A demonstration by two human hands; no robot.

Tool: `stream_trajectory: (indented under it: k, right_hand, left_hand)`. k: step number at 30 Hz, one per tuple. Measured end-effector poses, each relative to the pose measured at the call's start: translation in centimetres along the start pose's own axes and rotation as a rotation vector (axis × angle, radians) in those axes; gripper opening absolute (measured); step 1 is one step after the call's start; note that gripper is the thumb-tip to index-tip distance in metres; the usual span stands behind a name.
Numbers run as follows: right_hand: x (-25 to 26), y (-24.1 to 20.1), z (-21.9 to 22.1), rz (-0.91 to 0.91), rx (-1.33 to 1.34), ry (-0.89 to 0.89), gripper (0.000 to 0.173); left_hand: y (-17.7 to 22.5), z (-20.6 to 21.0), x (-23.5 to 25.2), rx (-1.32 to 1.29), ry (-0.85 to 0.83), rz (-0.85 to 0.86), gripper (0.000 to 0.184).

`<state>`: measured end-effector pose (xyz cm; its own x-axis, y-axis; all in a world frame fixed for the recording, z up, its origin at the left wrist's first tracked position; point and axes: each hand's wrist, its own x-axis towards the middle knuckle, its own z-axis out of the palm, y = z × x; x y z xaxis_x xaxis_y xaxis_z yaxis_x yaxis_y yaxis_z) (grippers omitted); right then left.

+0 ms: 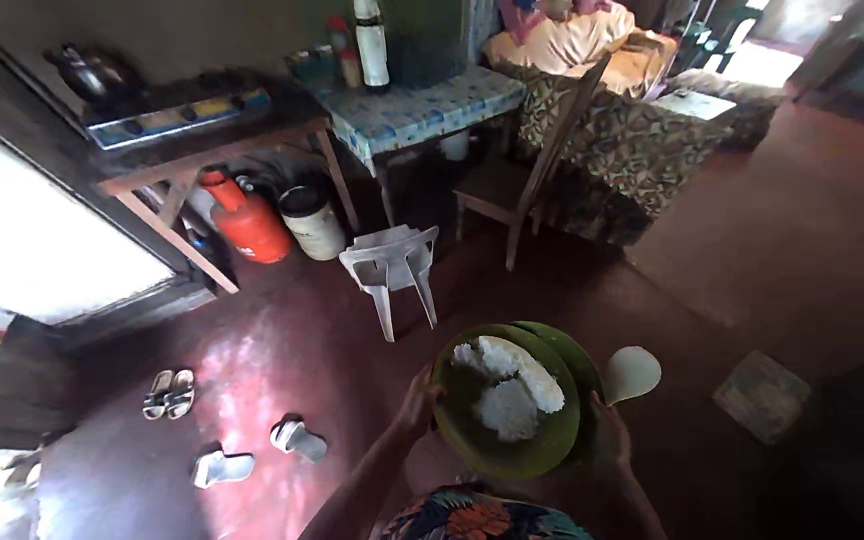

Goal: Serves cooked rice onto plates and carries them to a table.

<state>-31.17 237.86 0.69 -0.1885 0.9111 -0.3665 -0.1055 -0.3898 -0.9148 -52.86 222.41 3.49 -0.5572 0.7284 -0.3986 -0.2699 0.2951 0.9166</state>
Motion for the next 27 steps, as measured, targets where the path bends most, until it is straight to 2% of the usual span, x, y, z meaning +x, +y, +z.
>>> stream_trajectory:
  k: [3, 9, 12, 15, 18, 21, 25, 27]
  right_hand:
    - [8.0, -4.3, 4.3, 0.001, -0.025, -0.044, 0.028]
    - [22.8, -10.7, 13.9, 0.103, 0.139, -0.171, 0.028]
    - [30.2, -12.0, 18.9, 0.087, 0.238, -0.208, 0.023]
    - [36.9, -12.7, 22.4, 0.069, 0.207, -0.145, 0.029]
    - [43.1, -14.1, 23.6, 0.040, 0.150, -0.079, 0.034]
    - [48.1, -16.6, 23.3, -0.059, 0.128, 0.058, 0.035]
    - [54.7, -20.4, 21.0, -0.290, 0.251, 0.168, 0.030]
    - [58.0, -22.2, 19.8, -0.340, 0.369, 0.288, 0.030]
  left_hand:
    - [4.1, 1.6, 6.8, -0.060, 0.071, 0.046, 0.054]
    - [11.1, 3.0, 19.7, -0.133, 0.239, 0.047, 0.056]
    - [15.0, 2.7, 26.0, -0.177, 0.349, 0.019, 0.053]
    - [19.1, 1.1, 33.2, -0.188, 0.391, 0.047, 0.046]
    - [24.1, -1.1, 41.9, -0.192, 0.419, 0.071, 0.042]
    - [29.1, -2.8, 51.6, -0.151, 0.447, 0.104, 0.036]
    - [33.5, -3.8, 65.9, -0.114, 0.447, 0.095, 0.057]
    - [35.9, -3.4, 72.0, -0.085, 0.459, 0.142, 0.067]
